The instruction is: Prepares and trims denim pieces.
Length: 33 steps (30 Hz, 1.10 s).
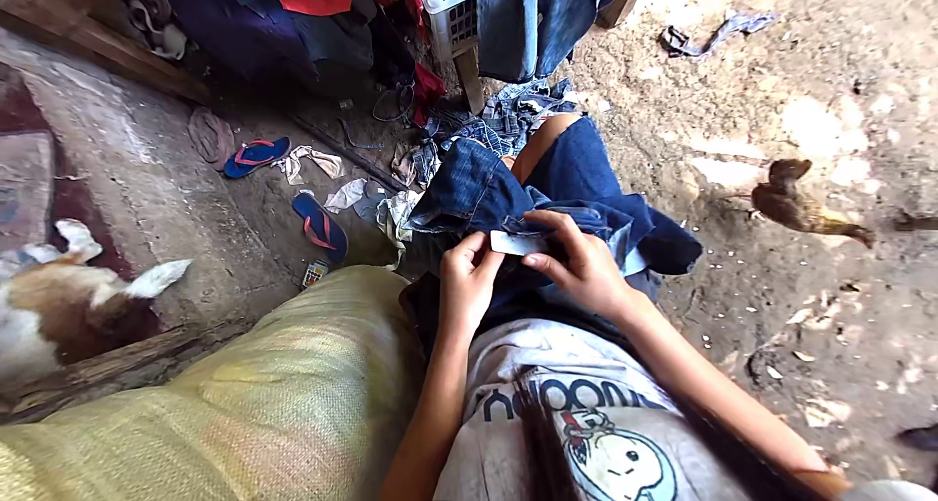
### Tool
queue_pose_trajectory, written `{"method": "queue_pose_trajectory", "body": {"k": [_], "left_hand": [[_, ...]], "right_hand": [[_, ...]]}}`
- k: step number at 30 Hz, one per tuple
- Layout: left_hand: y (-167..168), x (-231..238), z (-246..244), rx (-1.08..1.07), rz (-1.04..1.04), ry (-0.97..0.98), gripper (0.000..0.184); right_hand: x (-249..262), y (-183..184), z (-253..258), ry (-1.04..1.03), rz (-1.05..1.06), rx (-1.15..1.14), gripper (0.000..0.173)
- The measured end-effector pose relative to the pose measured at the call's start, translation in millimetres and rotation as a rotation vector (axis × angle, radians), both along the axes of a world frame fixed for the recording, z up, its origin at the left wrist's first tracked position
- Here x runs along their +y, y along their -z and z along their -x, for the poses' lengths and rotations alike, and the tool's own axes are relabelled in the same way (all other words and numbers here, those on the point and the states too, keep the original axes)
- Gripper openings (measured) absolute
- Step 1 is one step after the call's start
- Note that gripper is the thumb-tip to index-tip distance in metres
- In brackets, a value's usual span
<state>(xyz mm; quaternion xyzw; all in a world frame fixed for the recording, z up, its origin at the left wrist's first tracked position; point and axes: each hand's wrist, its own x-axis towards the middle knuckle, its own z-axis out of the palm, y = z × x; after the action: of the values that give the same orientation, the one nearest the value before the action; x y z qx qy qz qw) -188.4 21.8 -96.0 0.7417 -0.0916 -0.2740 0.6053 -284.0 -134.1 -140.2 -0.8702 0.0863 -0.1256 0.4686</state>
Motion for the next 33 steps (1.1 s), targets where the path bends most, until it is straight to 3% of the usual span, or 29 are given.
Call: {"method": "queue_pose_trajectory", "body": {"k": [2, 5, 8, 11, 15, 18, 25, 30, 33], "left_hand": [[0.1, -0.1, -0.2, 0.004, 0.015, 0.016, 0.010], [2.6, -1.8, 0.9, -0.023, 0.000, 0.012, 0.011], [3.8, -2.6, 2.8, -0.274, -0.145, -0.006, 0.011], [5.2, -4.4, 5.7, -0.483, -0.194, -0.033, 0.013], [3.3, -11.7, 6.1, -0.512, -0.148, -0.062, 0.025], [-1.0, -17.6, 4.4, -0.514, -0.197, -0.060, 0.014], [2.7, -11.9, 1.1, -0.147, -0.225, -0.078, 0.011], [12.2, -0.9, -7.5, 0.025, -0.151, -0.082, 0.011], [13.8, -6.3, -7.7, 0.153, -0.057, -0.073, 0.013]], "right_hand": [[-0.4, 4.6, 4.3, -0.008, -0.065, -0.015, 0.050], [-1.3, 0.7, 3.6, -0.065, -0.452, 0.053, 0.033], [-5.1, -14.7, -2.1, -0.091, -0.850, 0.188, 0.017], [-11.0, -26.1, -5.5, -0.093, -0.929, 0.254, 0.022], [-16.1, -35.8, -8.3, -0.102, -0.846, 0.239, 0.023], [-23.7, -39.4, -10.3, -0.093, -0.660, 0.225, 0.024], [-20.2, -49.6, -34.0, -0.046, -0.055, 0.222, 0.033], [-6.6, -39.2, -47.1, -0.059, -0.055, 0.257, 0.035], [-8.5, -28.3, -50.5, -0.036, -0.101, 0.233, 0.049]]}}
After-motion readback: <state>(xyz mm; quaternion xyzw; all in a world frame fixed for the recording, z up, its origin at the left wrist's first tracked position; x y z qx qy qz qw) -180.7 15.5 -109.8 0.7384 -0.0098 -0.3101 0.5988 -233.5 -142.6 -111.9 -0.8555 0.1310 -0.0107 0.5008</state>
